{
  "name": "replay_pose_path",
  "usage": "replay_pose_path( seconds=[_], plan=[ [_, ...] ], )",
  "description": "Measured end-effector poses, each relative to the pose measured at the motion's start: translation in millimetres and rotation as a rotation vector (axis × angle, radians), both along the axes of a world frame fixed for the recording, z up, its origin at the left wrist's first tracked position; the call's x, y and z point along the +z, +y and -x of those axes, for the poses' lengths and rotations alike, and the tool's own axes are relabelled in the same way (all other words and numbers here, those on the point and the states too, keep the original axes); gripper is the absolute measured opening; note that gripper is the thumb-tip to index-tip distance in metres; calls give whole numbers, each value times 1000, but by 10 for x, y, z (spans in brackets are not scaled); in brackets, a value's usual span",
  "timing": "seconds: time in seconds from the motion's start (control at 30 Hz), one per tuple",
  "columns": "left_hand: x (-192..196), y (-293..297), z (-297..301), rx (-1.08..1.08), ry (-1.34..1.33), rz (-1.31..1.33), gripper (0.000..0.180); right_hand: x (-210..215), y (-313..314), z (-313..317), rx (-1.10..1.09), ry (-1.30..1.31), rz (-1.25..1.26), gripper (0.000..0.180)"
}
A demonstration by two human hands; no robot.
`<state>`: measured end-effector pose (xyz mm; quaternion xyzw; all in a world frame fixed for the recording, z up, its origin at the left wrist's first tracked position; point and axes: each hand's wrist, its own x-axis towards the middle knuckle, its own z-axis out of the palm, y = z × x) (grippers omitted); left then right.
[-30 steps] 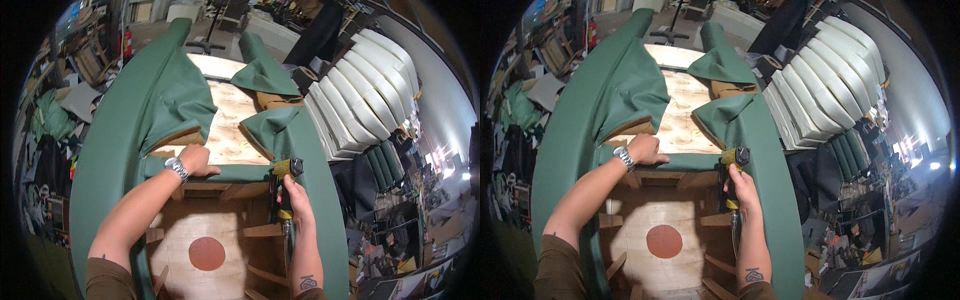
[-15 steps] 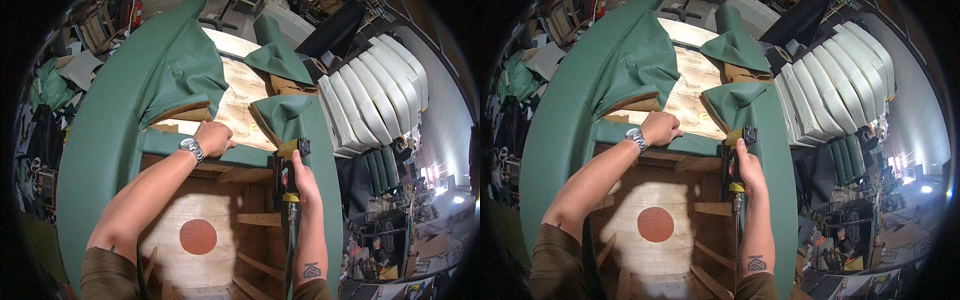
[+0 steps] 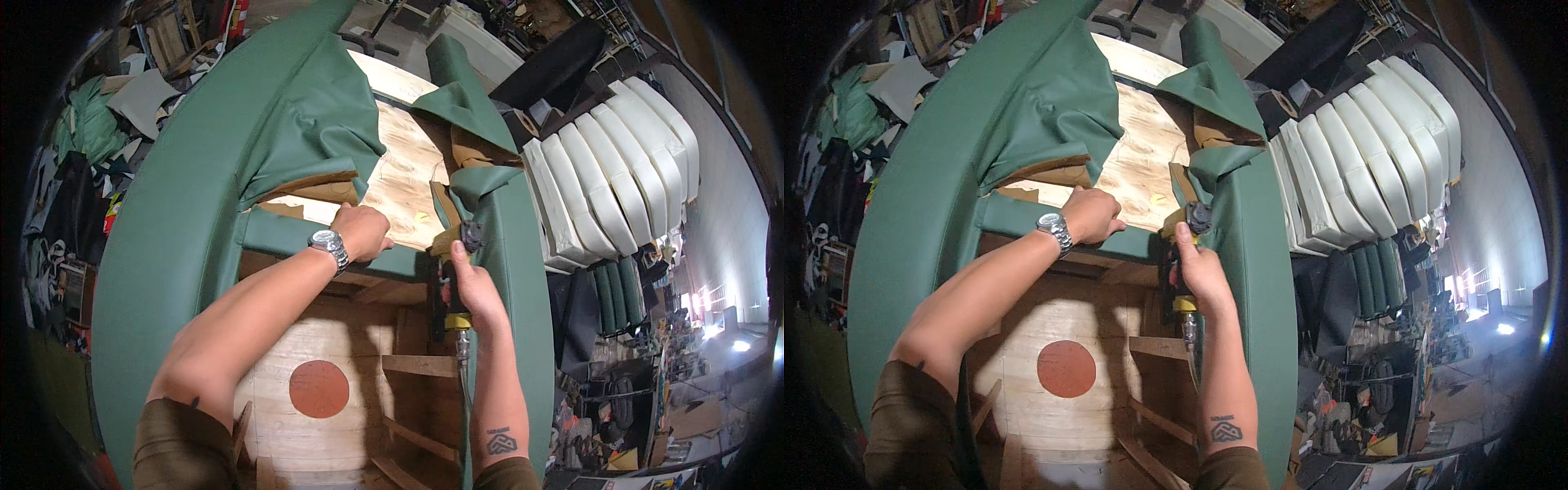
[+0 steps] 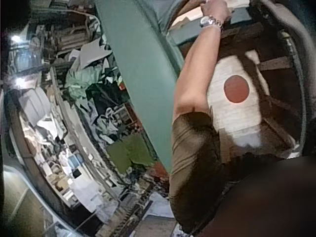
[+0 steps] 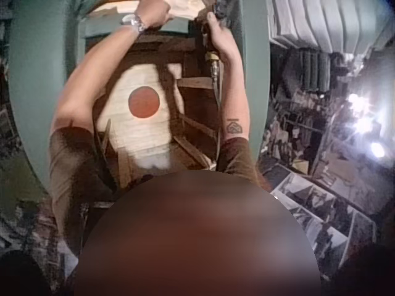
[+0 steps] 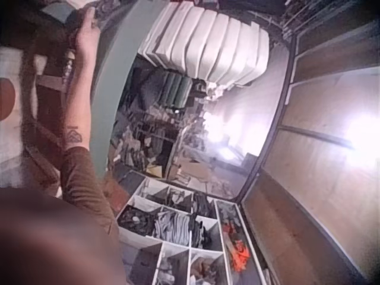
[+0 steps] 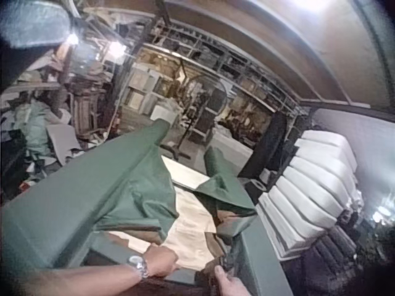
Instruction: The person stretches and trims green upholstery fabric over a wooden chair frame, then uses a pneumatic staple gun to secure the fabric along the edges. The person repeatedly pulls, folds, and staples the fabric to fit the chair's contours.
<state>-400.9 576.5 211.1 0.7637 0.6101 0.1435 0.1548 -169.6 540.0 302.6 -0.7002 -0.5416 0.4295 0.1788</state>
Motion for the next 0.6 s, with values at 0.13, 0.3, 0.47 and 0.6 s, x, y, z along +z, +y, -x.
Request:
replay_pose_path(
  seconds=[0.13, 0.3, 0.47, 0.6],
  plan=[
    [-28, 18, -3, 5, 7, -10, 36, -17, 3, 176, 68, -13, -10, 79],
    [-30, 4, 21, 3, -1, -24, 35, -122, -53, 396, 138, 50, -53, 77],
    [187, -41, 355, -83, 149, 112, 39, -171, 19, 444, 77, -6, 14, 76],
    [369, -255, 941, -35, 366, 253, 41, -139, 6, 388, 122, 31, -13, 79]
  ],
)
